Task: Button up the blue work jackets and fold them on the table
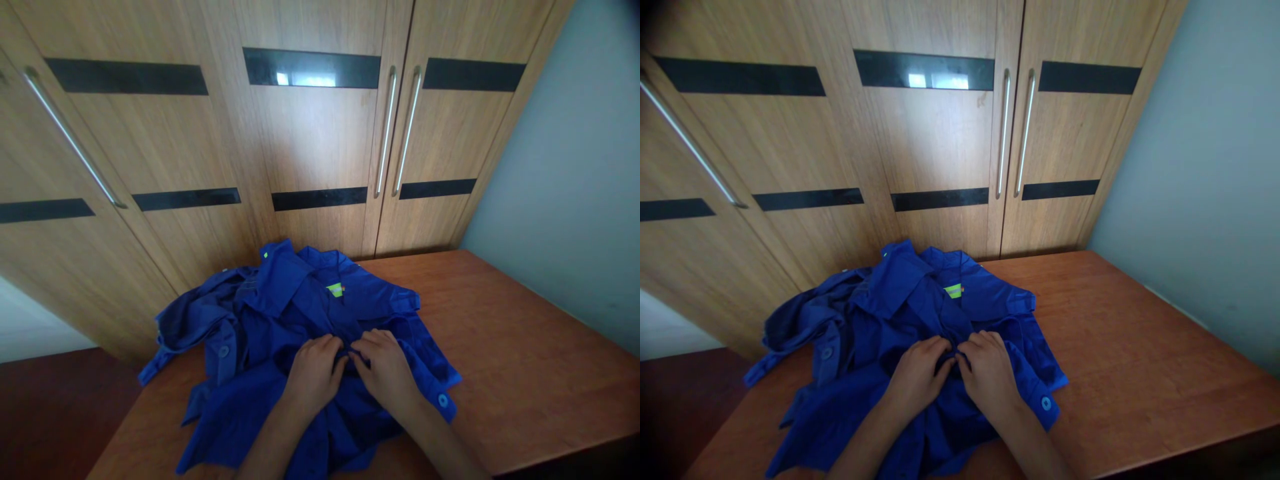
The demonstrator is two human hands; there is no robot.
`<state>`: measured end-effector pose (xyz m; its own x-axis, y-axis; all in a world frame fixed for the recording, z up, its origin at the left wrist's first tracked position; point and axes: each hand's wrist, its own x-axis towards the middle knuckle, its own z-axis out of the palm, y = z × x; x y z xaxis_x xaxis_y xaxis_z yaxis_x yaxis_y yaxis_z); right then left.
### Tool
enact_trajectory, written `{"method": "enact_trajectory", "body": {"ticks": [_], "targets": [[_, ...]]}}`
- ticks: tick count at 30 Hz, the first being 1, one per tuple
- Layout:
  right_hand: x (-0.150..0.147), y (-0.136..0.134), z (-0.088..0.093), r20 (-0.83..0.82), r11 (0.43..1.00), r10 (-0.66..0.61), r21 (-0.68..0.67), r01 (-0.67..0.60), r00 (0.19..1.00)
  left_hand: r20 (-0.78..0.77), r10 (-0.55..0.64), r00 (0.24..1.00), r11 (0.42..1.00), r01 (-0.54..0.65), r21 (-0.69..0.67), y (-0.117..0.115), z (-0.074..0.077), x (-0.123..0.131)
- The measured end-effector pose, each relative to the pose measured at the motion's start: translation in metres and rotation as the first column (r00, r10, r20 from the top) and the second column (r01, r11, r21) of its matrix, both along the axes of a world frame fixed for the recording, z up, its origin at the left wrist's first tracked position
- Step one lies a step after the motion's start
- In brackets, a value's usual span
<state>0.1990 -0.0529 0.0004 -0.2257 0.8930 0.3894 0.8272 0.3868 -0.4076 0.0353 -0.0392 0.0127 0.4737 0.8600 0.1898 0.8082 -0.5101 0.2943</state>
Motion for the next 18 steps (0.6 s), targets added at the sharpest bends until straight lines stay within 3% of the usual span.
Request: {"method": "enact_trajectory", "body": {"ticks": [7,18], "targets": [[-0.0007,-0.0013,-0.0003,-0.049,0.999,0.046,0.007,-0.046,0.998,0.045,-0.011,0.999,1.000,0.010,0.024,0.0009,-0.0002,-0.0027],[-0.0043,0.0076,-0.0052,-0.034,0.995,-0.082,0.050,0.084,0.996,0.253,-0.031,0.967,0.999,0.039,-0.027,0.0037,-0.0044,-0.0056]]}}
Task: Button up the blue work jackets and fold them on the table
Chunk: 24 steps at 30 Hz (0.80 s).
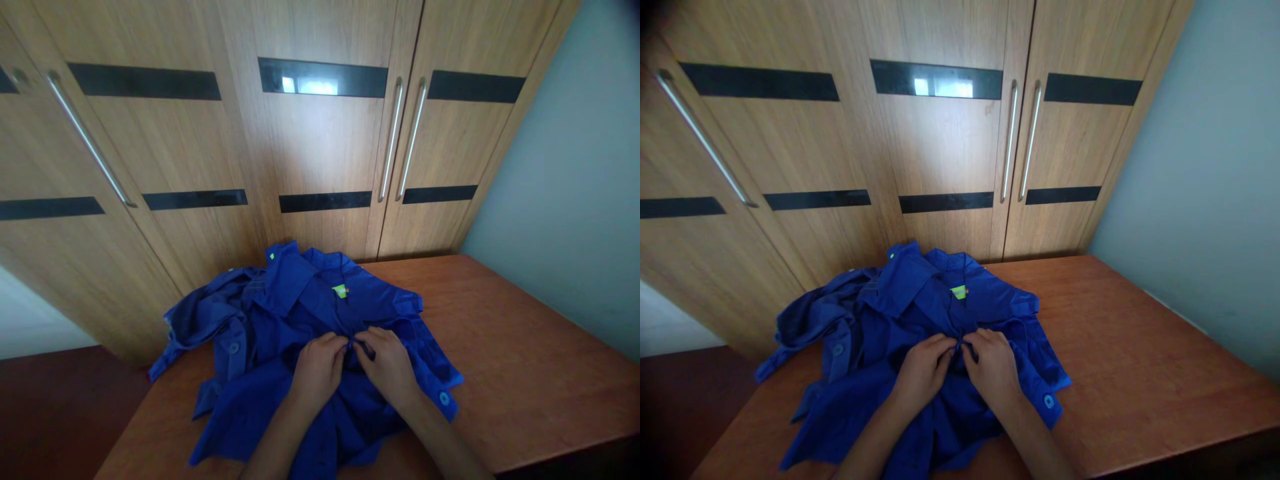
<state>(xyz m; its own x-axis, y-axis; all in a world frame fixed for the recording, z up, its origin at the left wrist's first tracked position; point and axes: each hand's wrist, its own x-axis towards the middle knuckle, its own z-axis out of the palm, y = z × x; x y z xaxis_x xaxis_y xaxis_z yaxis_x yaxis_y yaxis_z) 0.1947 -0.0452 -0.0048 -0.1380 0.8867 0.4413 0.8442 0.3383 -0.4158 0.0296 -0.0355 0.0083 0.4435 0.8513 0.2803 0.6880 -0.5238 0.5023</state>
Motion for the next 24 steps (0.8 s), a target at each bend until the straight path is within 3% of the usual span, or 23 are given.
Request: {"method": "enact_trajectory", "body": {"ticks": [4,8,11,13,15,18,21,24], "targets": [[0.012,0.009,0.003,-0.038,0.999,-0.044,0.015,0.044,0.998,0.115,0.000,0.993,1.000,0.002,-0.022,0.001,0.003,-0.001],[0.036,0.018,0.013,-0.129,0.995,-0.072,0.063,0.081,0.989,0.335,0.049,0.941,0.999,-0.050,-0.006,0.003,0.011,-0.007],[0.058,0.020,0.021,-0.185,0.986,-0.106,0.105,0.126,0.977,0.498,0.184,0.847,0.980,-0.195,-0.030,0.009,0.015,-0.017],[0.068,0.019,0.025,-0.184,0.983,-0.130,0.107,0.152,0.974,0.545,0.324,0.773,0.938,-0.337,-0.079,0.012,0.015,-0.025],[0.072,0.018,0.027,-0.127,0.982,-0.155,0.089,0.167,0.980,0.501,0.439,0.746,0.880,-0.468,-0.076,0.014,0.015,-0.031],[0.066,0.014,0.028,0.030,0.986,-0.162,0.033,0.161,0.986,0.289,0.522,0.802,0.828,-0.559,0.055,0.013,0.015,-0.032],[0.051,0.008,0.034,0.112,0.991,-0.131,0.005,0.131,0.985,0.130,0.522,0.843,0.838,-0.535,0.106,0.012,0.013,-0.029],[0.034,0.005,0.045,0.136,0.995,-0.094,-0.017,0.097,0.986,0.121,0.499,0.858,0.855,-0.510,0.090,0.014,0.010,-0.028]]}}
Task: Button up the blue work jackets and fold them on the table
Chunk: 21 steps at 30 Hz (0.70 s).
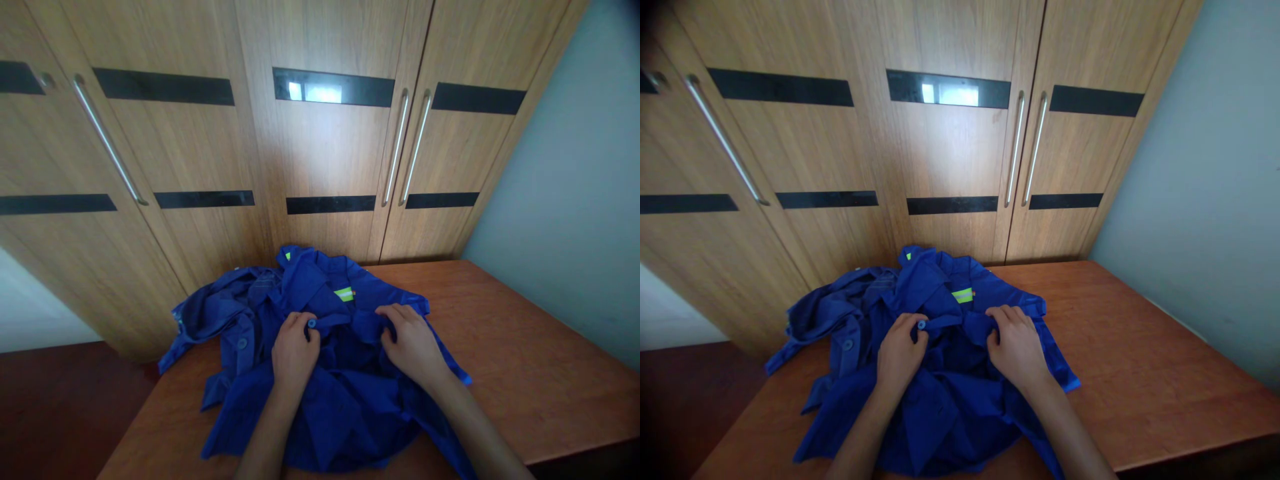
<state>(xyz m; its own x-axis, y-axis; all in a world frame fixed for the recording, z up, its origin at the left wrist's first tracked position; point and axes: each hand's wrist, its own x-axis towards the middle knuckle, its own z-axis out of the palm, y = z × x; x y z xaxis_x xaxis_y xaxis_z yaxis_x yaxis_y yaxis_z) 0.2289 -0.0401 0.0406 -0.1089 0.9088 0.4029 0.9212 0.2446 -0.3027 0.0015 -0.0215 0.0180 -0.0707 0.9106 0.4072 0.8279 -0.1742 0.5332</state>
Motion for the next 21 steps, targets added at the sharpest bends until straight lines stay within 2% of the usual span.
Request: {"method": "enact_trajectory", "body": {"ticks": [4,7,9,12,14,15,18,21], "targets": [[-0.021,0.006,0.015,0.077,0.999,-0.006,-0.049,0.010,0.997,0.007,-0.079,0.997,0.991,0.078,0.104,0.003,-0.004,-0.002],[-0.034,0.018,0.019,0.118,0.996,-0.003,-0.091,0.014,0.993,-0.021,-0.195,0.981,0.943,0.194,0.270,0.001,-0.003,-0.001],[-0.040,0.027,0.019,0.116,0.992,0.003,-0.128,0.012,0.993,-0.049,-0.262,0.964,0.883,0.260,0.390,-0.004,0.001,0.000],[-0.046,0.035,0.015,0.121,0.976,-0.007,-0.215,0.033,0.993,-0.094,-0.376,0.922,0.746,0.361,0.560,-0.014,0.009,0.004],[-0.047,0.036,0.011,0.139,0.963,-0.036,-0.259,0.072,0.990,-0.097,-0.449,0.888,0.666,0.406,0.626,-0.019,0.013,0.007],[-0.046,0.036,0.010,0.149,0.959,-0.055,-0.269,0.094,0.987,-0.083,-0.477,0.875,0.650,0.415,0.636,-0.021,0.015,0.009],[-0.043,0.033,0.005,0.175,0.945,-0.110,-0.286,0.158,0.978,-0.031,-0.541,0.840,0.680,0.459,0.571,-0.023,0.018,0.018],[-0.039,0.031,0.002,0.155,0.931,-0.126,-0.322,0.171,0.980,-0.001,-0.601,0.800,0.718,0.540,0.439,-0.022,0.024,0.031]]}}
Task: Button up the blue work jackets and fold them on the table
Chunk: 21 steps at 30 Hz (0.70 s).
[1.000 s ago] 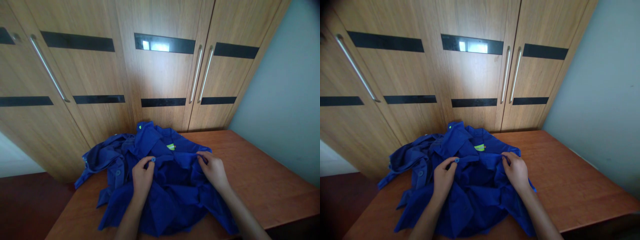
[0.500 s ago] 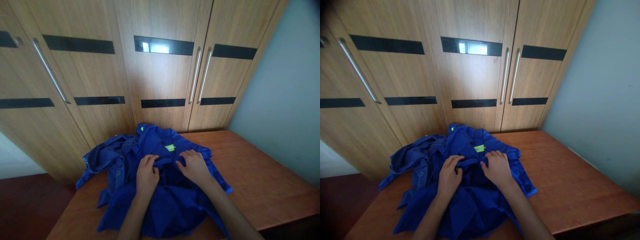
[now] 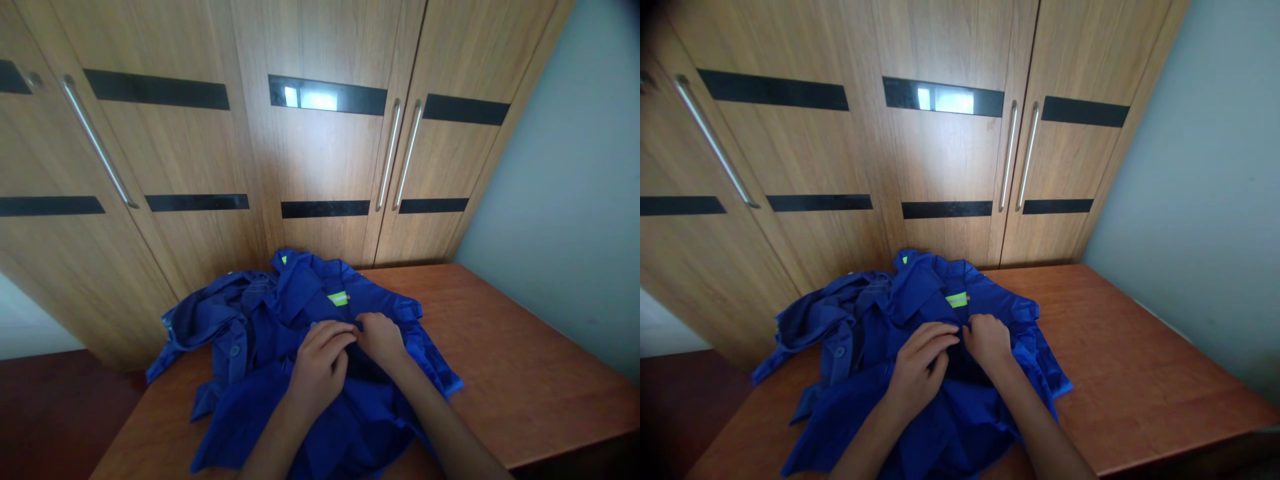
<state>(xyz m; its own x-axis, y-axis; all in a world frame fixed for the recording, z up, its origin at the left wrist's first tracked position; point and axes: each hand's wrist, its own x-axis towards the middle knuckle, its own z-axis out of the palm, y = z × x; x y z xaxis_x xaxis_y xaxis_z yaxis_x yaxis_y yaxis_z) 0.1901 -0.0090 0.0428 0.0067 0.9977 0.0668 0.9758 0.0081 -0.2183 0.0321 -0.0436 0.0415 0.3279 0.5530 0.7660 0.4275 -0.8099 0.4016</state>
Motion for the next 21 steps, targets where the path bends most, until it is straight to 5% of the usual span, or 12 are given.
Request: {"method": "enact_trajectory", "body": {"ticks": [2,5,9,15,21], "targets": [[0.002,0.000,-0.001,-0.054,1.000,0.007,0.004,-0.007,0.999,-0.059,0.010,0.998,0.995,-0.016,-0.100,0.004,0.005,0.007],[0.005,0.002,-0.004,-0.148,0.997,0.039,0.069,-0.029,0.988,-0.249,0.146,0.957,0.966,-0.193,-0.173,0.015,0.007,0.014],[0.008,0.006,-0.010,-0.270,0.982,0.113,0.175,-0.067,0.956,-0.409,0.264,0.873,0.918,-0.357,-0.170,0.032,-0.006,0.013],[0.008,0.004,-0.020,-0.443,0.946,0.257,0.298,-0.129,0.859,-0.385,0.256,0.887,0.912,-0.353,-0.208,0.037,-0.031,0.007],[0.004,0.003,-0.025,-0.502,0.934,0.301,0.326,-0.145,0.811,-0.381,0.221,0.898,0.915,-0.326,-0.237,0.036,-0.036,0.004]]}}
